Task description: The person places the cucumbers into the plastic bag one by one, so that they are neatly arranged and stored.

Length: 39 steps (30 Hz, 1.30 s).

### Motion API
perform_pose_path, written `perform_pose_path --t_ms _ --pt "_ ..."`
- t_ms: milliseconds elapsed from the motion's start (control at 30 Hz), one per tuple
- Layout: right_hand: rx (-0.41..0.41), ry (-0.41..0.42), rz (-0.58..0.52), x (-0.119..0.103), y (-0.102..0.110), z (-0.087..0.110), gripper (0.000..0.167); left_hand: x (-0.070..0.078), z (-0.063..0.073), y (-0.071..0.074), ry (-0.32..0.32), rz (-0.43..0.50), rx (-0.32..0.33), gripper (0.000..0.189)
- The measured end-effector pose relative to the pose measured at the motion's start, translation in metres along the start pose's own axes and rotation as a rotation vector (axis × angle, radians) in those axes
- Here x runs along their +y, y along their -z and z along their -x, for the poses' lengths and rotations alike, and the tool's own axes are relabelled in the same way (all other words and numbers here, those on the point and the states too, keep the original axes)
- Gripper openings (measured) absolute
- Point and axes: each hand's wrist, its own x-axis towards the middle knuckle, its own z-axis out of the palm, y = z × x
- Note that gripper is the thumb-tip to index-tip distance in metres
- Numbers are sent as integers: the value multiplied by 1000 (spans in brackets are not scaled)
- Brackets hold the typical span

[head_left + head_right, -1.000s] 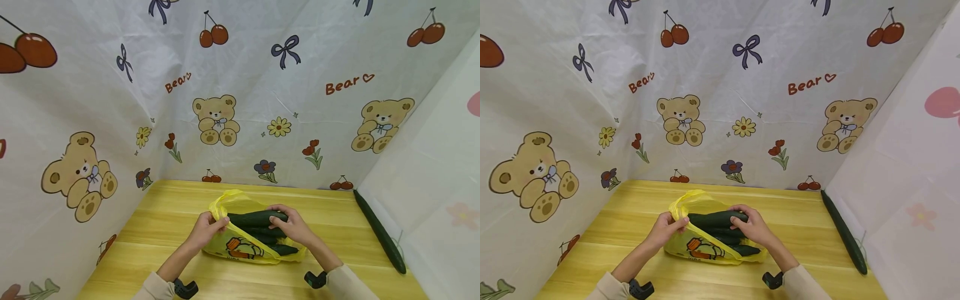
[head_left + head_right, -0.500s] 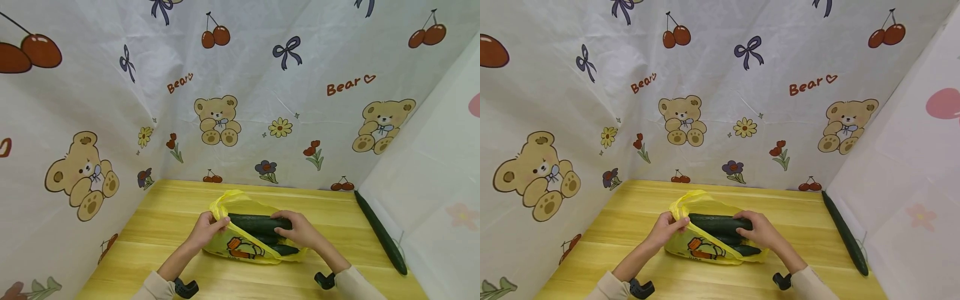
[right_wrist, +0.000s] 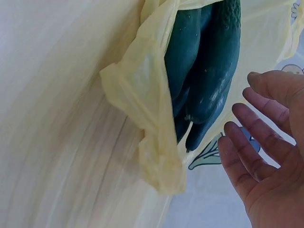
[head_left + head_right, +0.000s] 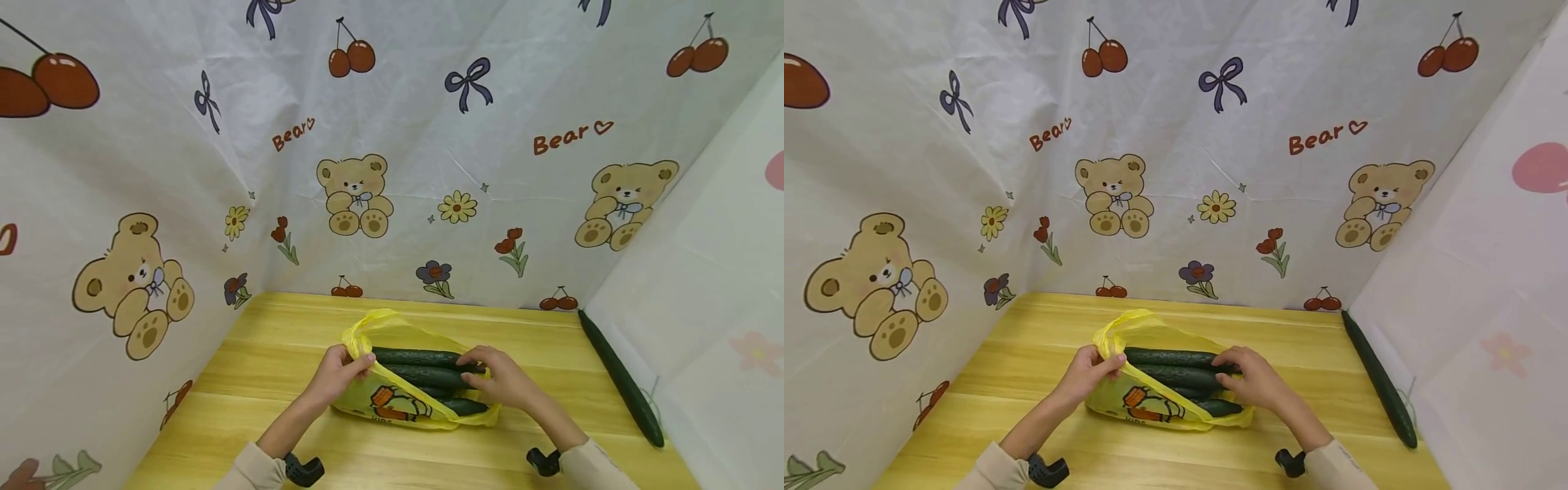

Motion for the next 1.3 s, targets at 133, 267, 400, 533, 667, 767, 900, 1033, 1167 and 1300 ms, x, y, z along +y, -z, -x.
perform_pose_path --t_ms 133,267,400,533,667,767,900,1033,1167,1300 --pt "10 -20 -5 5 5 9 23 -2 1 1 5 -6 3 30" --pt "63 -56 8 17 16 23 23 -4 4 1 -13 -16 0 29" --pt "138 -124 22 36 37 44 23 -3 8 1 -28 -30 -6 27" --pt "192 -225 63 64 65 70 26 -2 10 1 -17 -45 -15 27" --pt "193 -343 90 94 93 99 32 -3 12 0 -7 -48 -23 26" --pt "192 -415 124 116 106 120 39 -5 12 -1 4 -47 -16 26" --pt "198 -494 190 146 112 144 51 -6 14 -2 3 -37 -17 26" --pt "233 -543 258 171 110 161 59 -6 16 -2 -8 -31 -26 28" --pt "225 -612 282 186 107 172 71 -6 18 -4 -1 -15 -39 30" --pt "165 -668 261 195 103 180 79 -5 20 -4 1 -7 -45 30"
